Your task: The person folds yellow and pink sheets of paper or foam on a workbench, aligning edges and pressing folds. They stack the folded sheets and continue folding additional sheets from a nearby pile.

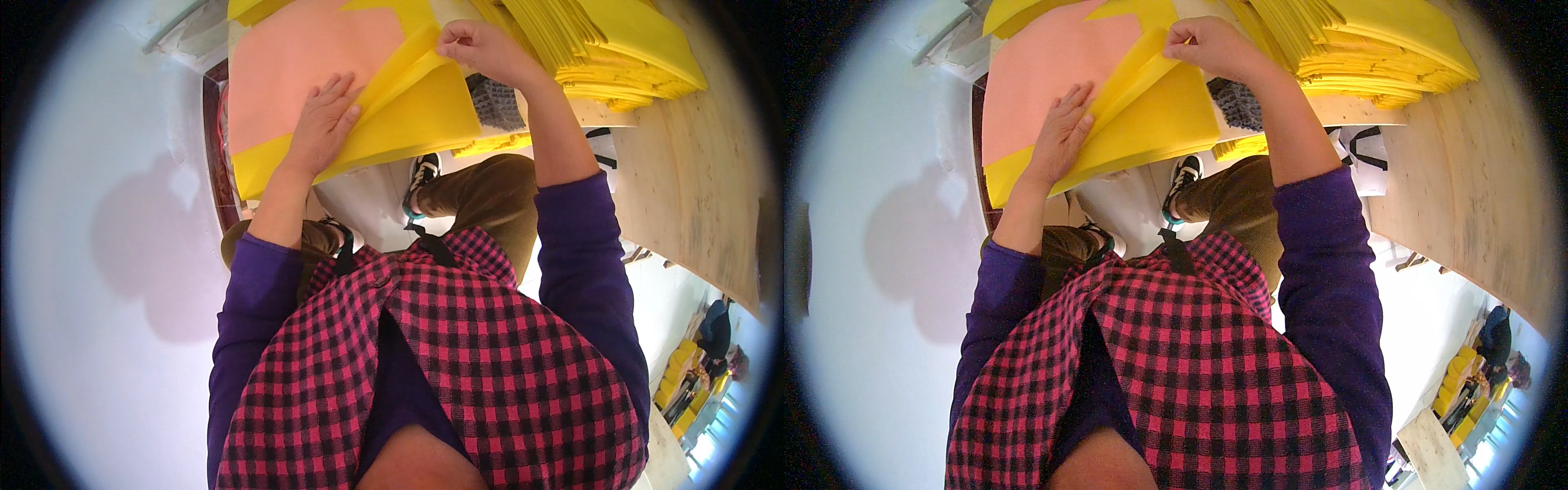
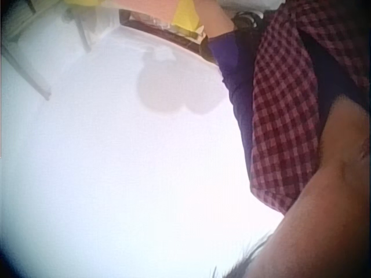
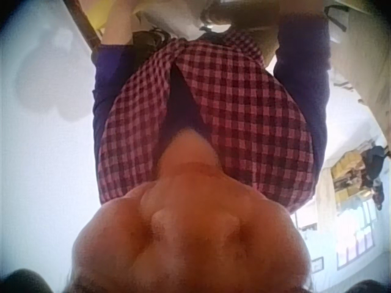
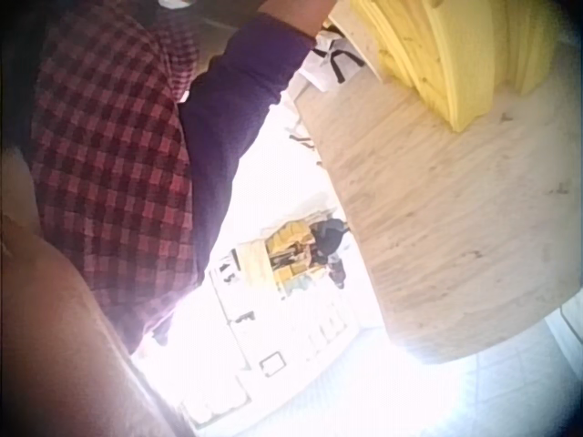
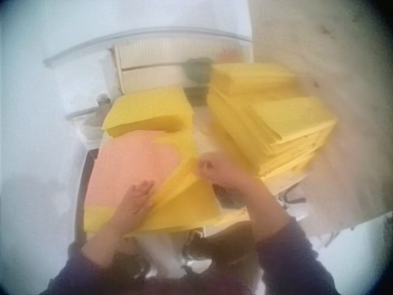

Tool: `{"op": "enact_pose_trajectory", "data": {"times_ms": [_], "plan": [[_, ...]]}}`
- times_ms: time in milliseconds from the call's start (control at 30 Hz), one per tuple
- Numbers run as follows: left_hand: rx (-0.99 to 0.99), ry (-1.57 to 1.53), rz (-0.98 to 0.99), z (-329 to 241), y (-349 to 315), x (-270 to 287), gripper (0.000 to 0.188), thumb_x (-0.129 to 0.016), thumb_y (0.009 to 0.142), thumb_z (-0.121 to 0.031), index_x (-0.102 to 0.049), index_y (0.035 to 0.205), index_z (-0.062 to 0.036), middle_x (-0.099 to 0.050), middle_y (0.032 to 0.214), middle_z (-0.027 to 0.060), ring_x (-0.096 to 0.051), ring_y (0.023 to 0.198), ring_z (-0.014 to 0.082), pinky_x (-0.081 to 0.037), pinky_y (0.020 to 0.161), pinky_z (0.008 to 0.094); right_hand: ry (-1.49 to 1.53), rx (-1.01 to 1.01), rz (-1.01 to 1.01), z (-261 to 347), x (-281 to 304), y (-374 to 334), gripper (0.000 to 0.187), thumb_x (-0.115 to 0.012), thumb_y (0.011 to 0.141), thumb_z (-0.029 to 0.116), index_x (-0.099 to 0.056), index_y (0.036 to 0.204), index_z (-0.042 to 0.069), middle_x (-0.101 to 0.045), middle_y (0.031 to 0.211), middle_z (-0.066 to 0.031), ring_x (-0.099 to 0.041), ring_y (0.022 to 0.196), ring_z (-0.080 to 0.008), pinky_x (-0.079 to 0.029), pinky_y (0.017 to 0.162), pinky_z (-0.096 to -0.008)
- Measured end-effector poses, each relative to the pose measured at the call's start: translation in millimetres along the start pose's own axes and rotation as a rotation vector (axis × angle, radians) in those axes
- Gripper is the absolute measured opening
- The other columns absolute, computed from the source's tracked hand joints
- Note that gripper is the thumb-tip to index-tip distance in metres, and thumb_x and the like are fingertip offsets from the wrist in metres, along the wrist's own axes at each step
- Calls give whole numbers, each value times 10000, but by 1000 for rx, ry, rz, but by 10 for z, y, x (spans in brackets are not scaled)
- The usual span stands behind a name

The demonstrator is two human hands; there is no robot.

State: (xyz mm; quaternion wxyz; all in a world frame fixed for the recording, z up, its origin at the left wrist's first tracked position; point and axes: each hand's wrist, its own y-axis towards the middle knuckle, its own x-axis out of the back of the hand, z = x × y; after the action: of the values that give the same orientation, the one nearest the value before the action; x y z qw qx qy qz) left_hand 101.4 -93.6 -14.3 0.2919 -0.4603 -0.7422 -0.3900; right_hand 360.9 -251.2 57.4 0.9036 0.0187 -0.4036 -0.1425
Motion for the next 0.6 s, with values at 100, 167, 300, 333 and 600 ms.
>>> {"op": "enact_pose_trajectory", "data": {"times_ms": [100, 167, 300, 333, 600], "plan": [[-16, -11, 15, -23, -1, 35, 432, -443, 956, -344, -528, 1312, -115, -390, 1443, 157, -298, 1367, 347, -168, 1125, 489, 17, -16, 24, 63, -4, 105, 171, -595, 914, 215, -603, 877, 48, -542, 732, 42, -504, 694, -56, -423, 635, -220], [-33, 35, 21, -34, -11, 48, 437, -465, 945, -343, -530, 1310, -111, -391, 1442, 158, -298, 1366, 352, -168, 1125, 488, 42, -100, 73, 112, 13, 167, 168, -604, 908, 214, -615, 895, 47, -559, 744, 40, -525, 707, -59, -434, 645, -217], [-57, 65, 4, -17, -5, 32, 451, -509, 923, -314, -521, 1310, -82, -391, 1443, 155, -303, 1364, 349, -167, 1125, 486, -71, -146, -48, 175, 7, 165, 286, -580, 867, 305, -651, 905, 30, -663, 824, -124, -605, 729, -231, -468, 645, -364], [-47, 46, 5, -5, 1, 23, 453, -513, 921, -298, -513, 1314, -74, -390, 1445, 153, -304, 1364, 347, -167, 1125, 485, -48, -182, -65, 175, 2, 147, 276, -579, 865, 297, -652, 902, 33, -661, 824, -127, -606, 734, -235, -468, 645, -364], [-27, -52, -31, 49, 8, -26, 459, -497, 932, -241, -461, 1343, -42, -393, 1446, 139, -308, 1365, 329, -167, 1126, 471, 205, -109, -142, -91, -105, -474, 163, -713, 788, 143, -666, 910, 46, -623, 817, -16, -561, 755, -135, -461, 695, -272]]}}
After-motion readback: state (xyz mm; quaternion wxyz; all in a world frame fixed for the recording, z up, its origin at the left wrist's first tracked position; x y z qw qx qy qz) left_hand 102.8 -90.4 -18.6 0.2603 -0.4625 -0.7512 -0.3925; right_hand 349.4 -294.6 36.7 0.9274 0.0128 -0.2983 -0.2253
